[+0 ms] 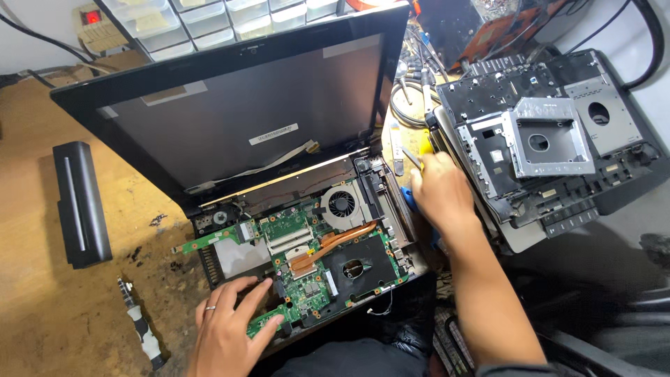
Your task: The person disassembles a laptop by removing screws from the motherboard and screen bezel using a screwdriver. They use tweezers to disconnect ribbon cables and a brush to clean dust from the internal components. The motherboard is lifted and repositioned within the chassis.
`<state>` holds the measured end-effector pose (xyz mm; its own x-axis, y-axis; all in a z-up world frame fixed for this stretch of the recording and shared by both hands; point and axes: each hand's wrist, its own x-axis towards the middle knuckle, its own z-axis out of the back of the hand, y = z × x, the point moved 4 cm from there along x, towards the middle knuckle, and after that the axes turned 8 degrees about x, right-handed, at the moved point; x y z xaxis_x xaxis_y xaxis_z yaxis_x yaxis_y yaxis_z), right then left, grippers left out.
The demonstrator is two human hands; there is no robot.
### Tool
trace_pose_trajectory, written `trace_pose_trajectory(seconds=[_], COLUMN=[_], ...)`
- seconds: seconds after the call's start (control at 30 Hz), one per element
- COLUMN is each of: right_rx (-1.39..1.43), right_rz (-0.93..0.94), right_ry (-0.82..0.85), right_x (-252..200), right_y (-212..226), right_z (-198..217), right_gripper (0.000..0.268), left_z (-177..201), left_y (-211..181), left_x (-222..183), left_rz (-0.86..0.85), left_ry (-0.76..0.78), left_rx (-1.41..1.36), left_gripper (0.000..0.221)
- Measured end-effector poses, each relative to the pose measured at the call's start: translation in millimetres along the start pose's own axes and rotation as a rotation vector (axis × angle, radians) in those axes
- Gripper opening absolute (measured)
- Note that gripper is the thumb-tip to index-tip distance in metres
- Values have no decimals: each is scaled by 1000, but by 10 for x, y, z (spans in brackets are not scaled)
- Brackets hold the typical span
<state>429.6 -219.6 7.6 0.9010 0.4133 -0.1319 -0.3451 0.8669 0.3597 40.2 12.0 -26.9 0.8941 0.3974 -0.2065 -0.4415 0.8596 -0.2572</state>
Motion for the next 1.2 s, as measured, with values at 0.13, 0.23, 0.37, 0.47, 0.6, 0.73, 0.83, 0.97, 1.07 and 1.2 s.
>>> trace_pose_trajectory(seconds=[0.13, 0.23, 0.37, 0.47, 0.6, 0.73, 0.83, 0.97, 1.07, 1.2], right_rx=[-61, -126, -102, -7, 127, 87, 162, 231, 142, -188], right_rz=[-22, -137, -290, -308, -326, -377, -394, -318, -281, -124], right_ry=[20, 66, 258, 260, 152, 148, 106, 4, -75, -146], right_x=[285, 324, 109, -74, -362, -555, -570, -355, 39, 373], right_y=[68, 59, 225, 228, 101, -240, -443, -240, -429, -533], right_z=[-84, -59, 73, 138, 236, 73, -41, -22, -309, -628], right_gripper=[35, 30, 40, 58, 61, 49, 56, 43, 29, 32], left_z=[-18, -121, -199, -173, -136, -125, -98, -118, -54, 147], left_y=[-5, 87, 155, 131, 124, 113, 16, -138, -277, -378], left_x=[-61, -97, -95, -66, -28, 32, 93, 200, 274, 216], left_rz=[7, 19, 73, 51, 19, -9, -46, -149, -180, -243], left_ry=[-51, -109, -57, -91, -170, -194, -276, -253, -142, -201], left_rx=[-49, -48, -61, -72, -58, -33, -29, -52, -55, -109], left_gripper=[66, 63, 61, 58, 56, 55, 52, 55, 55, 53])
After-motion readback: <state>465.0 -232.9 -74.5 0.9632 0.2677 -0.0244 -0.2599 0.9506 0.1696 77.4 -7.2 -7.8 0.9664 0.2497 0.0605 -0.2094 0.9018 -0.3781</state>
